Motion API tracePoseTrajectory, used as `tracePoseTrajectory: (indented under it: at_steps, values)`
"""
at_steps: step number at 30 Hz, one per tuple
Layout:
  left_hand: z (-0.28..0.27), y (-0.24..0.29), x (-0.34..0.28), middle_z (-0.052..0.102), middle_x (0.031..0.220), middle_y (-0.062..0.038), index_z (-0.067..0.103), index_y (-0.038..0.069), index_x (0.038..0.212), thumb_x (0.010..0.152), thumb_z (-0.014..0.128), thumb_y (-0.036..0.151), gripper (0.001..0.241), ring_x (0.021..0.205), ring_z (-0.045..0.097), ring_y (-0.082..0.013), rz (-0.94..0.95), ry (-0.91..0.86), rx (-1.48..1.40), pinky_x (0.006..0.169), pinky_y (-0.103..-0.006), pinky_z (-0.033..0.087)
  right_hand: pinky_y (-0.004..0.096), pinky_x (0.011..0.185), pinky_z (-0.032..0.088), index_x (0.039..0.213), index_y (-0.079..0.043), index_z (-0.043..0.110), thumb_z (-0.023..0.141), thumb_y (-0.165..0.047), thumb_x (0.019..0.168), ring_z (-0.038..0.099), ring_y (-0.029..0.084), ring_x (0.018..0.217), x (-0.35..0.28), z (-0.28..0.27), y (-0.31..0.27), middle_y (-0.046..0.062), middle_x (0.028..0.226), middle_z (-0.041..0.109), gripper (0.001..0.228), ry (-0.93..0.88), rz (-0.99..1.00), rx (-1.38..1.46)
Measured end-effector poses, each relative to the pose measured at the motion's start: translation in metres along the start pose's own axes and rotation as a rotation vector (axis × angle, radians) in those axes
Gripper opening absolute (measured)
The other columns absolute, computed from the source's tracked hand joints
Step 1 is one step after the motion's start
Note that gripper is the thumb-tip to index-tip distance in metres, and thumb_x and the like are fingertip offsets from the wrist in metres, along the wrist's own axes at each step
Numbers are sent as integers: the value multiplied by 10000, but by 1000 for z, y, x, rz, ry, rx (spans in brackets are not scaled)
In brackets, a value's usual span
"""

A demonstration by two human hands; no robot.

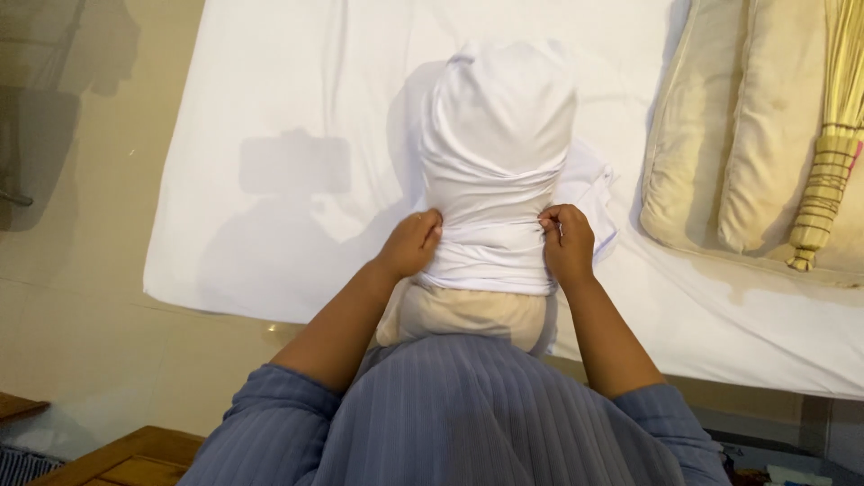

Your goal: The person puts a white pillowcase onto a beige pillow on a bed. They repeatedly pull the fabric over the pillow, smooth the surface, and tuck the edges to fit the case snugly.

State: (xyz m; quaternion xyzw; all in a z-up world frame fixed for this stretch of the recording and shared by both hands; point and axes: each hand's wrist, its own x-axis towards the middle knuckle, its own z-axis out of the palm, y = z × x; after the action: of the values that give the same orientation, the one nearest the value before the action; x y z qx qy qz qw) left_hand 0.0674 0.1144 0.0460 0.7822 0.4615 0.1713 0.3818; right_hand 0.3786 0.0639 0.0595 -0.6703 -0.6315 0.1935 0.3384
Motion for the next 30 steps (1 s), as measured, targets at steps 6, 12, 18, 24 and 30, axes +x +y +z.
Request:
tracePoseTrajectory:
  at_steps: [6,12,18,24,30]
  values:
    - [-19,-1,18,639,901,-167,568,98,1030,1050,508,258,173,934,654,-405,21,15,-163,835,-507,514,425,905,531,1010,-123,673,668,-80,1038,679,285,950,21,13,-8,58,944,652,52,124,77,28]
    - [-27,1,53,659,948,-153,595,142,1094,1062,521,305,182,927,658,-389,-70,159,-260,833,-500,526,373,919,526,1170,-68,624,605,-53,1067,660,205,927,44,14,21,63,950,601,106,232,158,456]
    - [-46,-12,131,533,1414,-224,590,67,1392,984,525,-41,427,1324,516,-453,87,443,-213,1103,-532,446,337,1010,496,1362,-42,623,478,87,1057,567,230,1266,120,17,63,128,1347,626,361,268,228,529]
    - [-21,-45,188,607,1391,-245,583,75,1422,998,518,-21,439,1339,531,-432,-99,336,-336,1168,-548,394,452,1081,475,1373,41,585,558,56,1020,580,335,1270,153,66,134,262,1338,621,355,199,354,693]
    - [9,-66,201,750,1151,-92,691,137,1164,1023,628,70,169,1126,701,-252,-269,445,-725,1011,-409,520,383,929,561,1171,-102,712,597,-86,1063,720,202,1009,147,88,180,130,1086,739,158,285,480,873]
